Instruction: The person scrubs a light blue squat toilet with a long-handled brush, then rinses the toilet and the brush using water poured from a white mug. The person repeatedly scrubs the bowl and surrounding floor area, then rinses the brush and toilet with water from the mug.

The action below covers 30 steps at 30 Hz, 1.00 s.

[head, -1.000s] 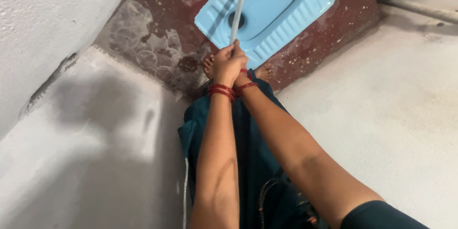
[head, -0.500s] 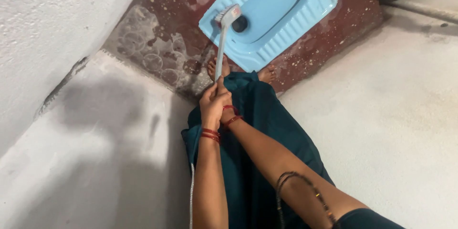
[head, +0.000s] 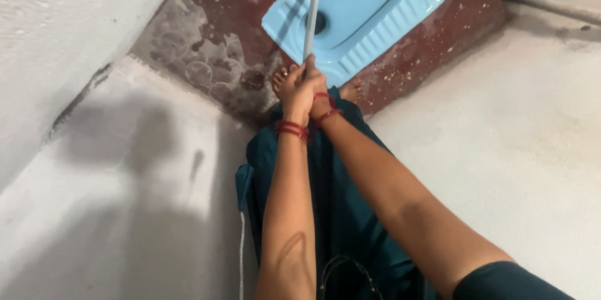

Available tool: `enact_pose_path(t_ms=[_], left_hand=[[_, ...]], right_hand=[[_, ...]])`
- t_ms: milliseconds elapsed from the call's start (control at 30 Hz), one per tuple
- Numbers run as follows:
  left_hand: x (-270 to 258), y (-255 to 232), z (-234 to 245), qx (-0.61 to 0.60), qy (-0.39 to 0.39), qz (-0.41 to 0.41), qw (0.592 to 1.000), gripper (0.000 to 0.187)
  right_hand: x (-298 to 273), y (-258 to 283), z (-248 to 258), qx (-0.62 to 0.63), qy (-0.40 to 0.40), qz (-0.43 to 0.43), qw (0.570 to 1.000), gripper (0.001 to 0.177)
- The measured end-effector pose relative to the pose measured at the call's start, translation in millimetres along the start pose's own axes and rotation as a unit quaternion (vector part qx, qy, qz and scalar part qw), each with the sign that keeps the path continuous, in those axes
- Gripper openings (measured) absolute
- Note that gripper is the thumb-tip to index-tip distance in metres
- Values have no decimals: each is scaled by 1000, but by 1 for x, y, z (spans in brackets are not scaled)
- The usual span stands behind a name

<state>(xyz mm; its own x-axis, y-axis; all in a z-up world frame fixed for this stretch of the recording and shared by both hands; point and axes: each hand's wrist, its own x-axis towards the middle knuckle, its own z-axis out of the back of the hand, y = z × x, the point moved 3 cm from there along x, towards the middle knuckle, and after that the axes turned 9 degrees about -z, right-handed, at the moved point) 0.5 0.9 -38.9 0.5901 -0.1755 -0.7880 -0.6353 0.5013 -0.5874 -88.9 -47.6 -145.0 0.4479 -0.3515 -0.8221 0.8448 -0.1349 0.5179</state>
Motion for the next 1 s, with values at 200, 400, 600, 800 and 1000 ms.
enact_pose_path(t_ms=[200,400,600,800,1000], left_hand=[[-66,18,39,-238,-3,119,964,53],[-100,22,57,-200,-46,159,966,59],[-71,11,44,-177,-25,129,975,62],[-26,-9,19,-130,-10,61,990,61],[-31,-8,28,-214,19,63,975,61]], right_hand=[[-86,31,-28,-106,-40,10,993,52],[-132,30,-53,-144,21,-133,980,63],[-94,-15,-58,66,57,31,996,47],[-25,-26,-34,85,48,4,995,47],[-24,-22,-45,12,10,40,999,46]])
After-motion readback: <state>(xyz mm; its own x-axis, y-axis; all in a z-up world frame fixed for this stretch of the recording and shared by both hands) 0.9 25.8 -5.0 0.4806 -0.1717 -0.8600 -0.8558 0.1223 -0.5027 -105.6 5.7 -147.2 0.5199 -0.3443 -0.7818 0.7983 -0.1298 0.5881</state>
